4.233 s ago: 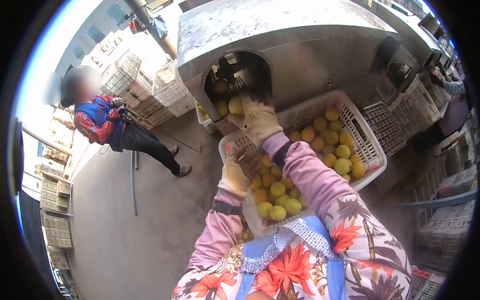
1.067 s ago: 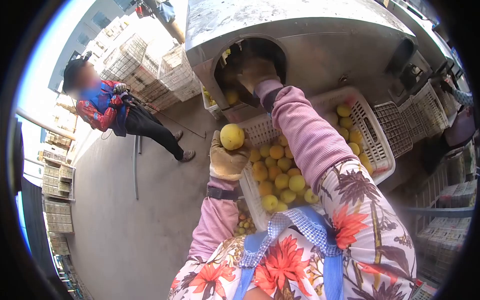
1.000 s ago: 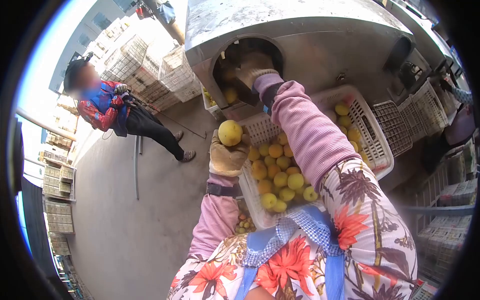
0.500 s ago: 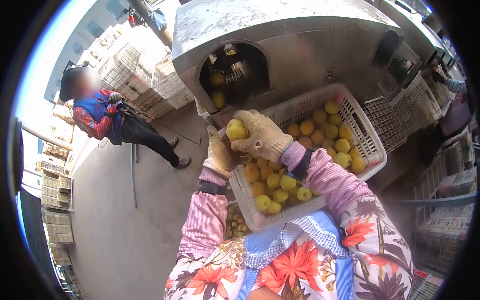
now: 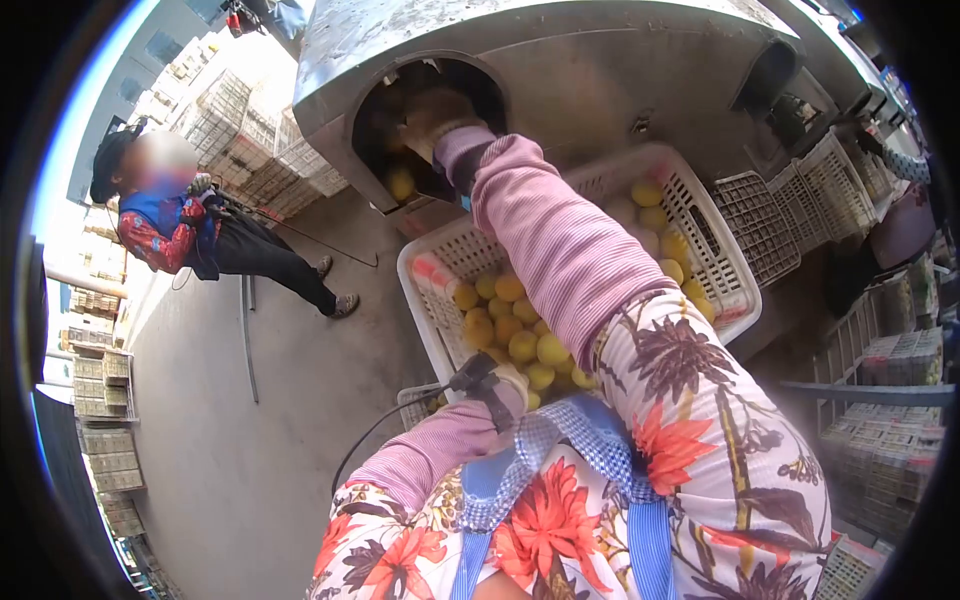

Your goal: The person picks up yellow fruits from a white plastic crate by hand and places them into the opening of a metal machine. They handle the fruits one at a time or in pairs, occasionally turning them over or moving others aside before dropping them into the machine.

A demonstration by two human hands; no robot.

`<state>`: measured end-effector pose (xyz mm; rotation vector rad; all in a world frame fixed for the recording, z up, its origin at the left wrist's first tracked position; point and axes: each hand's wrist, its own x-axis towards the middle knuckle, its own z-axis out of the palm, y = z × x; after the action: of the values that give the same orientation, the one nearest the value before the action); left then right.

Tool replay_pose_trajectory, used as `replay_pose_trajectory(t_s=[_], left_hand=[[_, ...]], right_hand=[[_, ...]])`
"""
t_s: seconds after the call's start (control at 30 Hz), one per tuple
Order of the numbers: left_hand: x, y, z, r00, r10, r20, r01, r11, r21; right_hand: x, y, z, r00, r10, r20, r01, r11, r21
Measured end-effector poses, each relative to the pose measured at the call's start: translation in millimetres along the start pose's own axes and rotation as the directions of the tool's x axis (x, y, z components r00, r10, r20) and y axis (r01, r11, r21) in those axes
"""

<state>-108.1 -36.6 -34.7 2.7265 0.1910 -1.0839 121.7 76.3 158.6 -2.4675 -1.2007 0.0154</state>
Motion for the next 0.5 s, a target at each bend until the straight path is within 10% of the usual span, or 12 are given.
replay_pose_trajectory(t_s=[0.1, 0.17, 0.27, 0.4, 0.5], left_hand=[[17.1, -0.5, 31.0, 0.999, -0.023, -0.027, 0.025, 0.998, 0.052], [24.3, -2.0, 50.0, 0.998, -0.036, -0.046, 0.039, 0.997, 0.074], [32.1, -3.2, 76.6, 0.996, -0.041, -0.076, 0.050, 0.992, 0.118], [51.4, -9.6, 126.4, 0.990, -0.034, -0.136, 0.056, 0.986, 0.159], [32.9, -5.5, 92.8, 0.994, -0.059, -0.097, 0.068, 0.994, 0.089]], right_hand=[[-58.0, 5.6, -32.0, 0.960, -0.090, -0.264, 0.164, 0.948, 0.272], [-116.5, 35.3, -1.3, 0.993, -0.119, -0.024, 0.108, 0.774, 0.624], [-172.6, 95.1, 87.8, 0.844, -0.074, 0.530, 0.030, 0.995, 0.091], [-216.6, 145.9, 191.9, 0.935, -0.133, 0.330, 0.224, 0.940, -0.257], [-196.9, 133.8, 157.9, 0.854, 0.024, 0.519, 0.053, 0.990, -0.133]])
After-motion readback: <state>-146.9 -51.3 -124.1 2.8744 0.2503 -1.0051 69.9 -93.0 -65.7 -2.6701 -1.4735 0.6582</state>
